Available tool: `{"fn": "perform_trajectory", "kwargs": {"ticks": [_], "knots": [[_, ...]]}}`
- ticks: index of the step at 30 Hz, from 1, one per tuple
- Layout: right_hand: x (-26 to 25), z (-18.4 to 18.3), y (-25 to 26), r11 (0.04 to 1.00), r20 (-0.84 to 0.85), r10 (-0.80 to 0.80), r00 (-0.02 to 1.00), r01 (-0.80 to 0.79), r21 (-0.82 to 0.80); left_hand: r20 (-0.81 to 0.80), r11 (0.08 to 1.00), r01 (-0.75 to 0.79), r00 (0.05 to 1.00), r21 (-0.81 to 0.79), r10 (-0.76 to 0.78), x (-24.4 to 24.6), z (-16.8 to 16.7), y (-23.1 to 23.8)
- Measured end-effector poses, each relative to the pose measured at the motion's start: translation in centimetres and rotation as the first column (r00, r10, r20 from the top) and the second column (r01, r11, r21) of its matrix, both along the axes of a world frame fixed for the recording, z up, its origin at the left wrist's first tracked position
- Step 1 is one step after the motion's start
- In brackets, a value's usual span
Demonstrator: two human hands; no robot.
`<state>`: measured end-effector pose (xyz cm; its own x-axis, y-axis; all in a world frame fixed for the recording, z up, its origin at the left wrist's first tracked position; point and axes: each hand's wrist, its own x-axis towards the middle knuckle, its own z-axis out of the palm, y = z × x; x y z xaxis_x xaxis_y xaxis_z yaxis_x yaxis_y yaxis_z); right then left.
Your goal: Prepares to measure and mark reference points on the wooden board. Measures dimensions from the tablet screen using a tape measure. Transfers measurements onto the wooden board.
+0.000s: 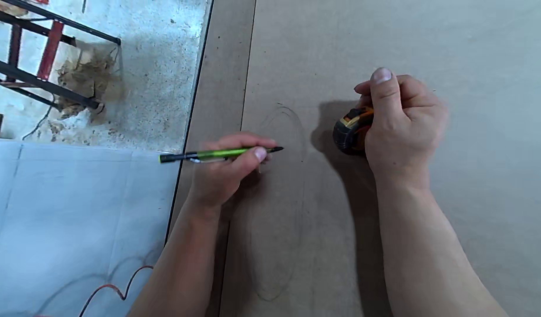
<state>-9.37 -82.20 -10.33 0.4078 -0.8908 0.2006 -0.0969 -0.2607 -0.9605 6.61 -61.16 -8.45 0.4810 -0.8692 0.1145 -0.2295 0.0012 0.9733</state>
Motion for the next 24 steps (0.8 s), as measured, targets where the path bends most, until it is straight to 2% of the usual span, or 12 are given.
{"fn": "perform_trajectory", "kwargs": {"ticks": [5, 9, 12, 15, 24], "knots": [[0.1, -0.1, 0.0, 1.0, 0.02, -0.014, 1.0, 0.014, 0.004, -0.016, 0.998, -0.021, 1.0, 0.061, 0.022, 0.3, -0.5, -1.5], [0.2, -0.1, 0.0, 1.0, 0.058, -0.027, 0.998, 0.027, -0.001, 0.07, 0.99, -0.105, 0.993, 0.098, 0.099, -0.3, -0.3, -1.7], [0.2, -0.1, -0.1, 0.999, 0.075, -0.049, 0.996, 0.049, 0.005, 0.065, 0.99, -0.081, 0.995, 0.115, 0.074, -0.1, -0.2, -1.7], [0.3, -0.1, -0.1, 0.998, 0.072, -0.06, 0.996, 0.059, 0.011, 0.034, 0.993, -0.054, 0.998, 0.107, 0.051, 0.1, -0.2, -1.6], [0.1, -0.1, -0.2, 0.999, 0.098, -0.051, 0.994, 0.049, 0.024, 0.033, 0.986, -0.136, 0.99, 0.094, 0.134, -0.6, -0.7, -2.0]]}}
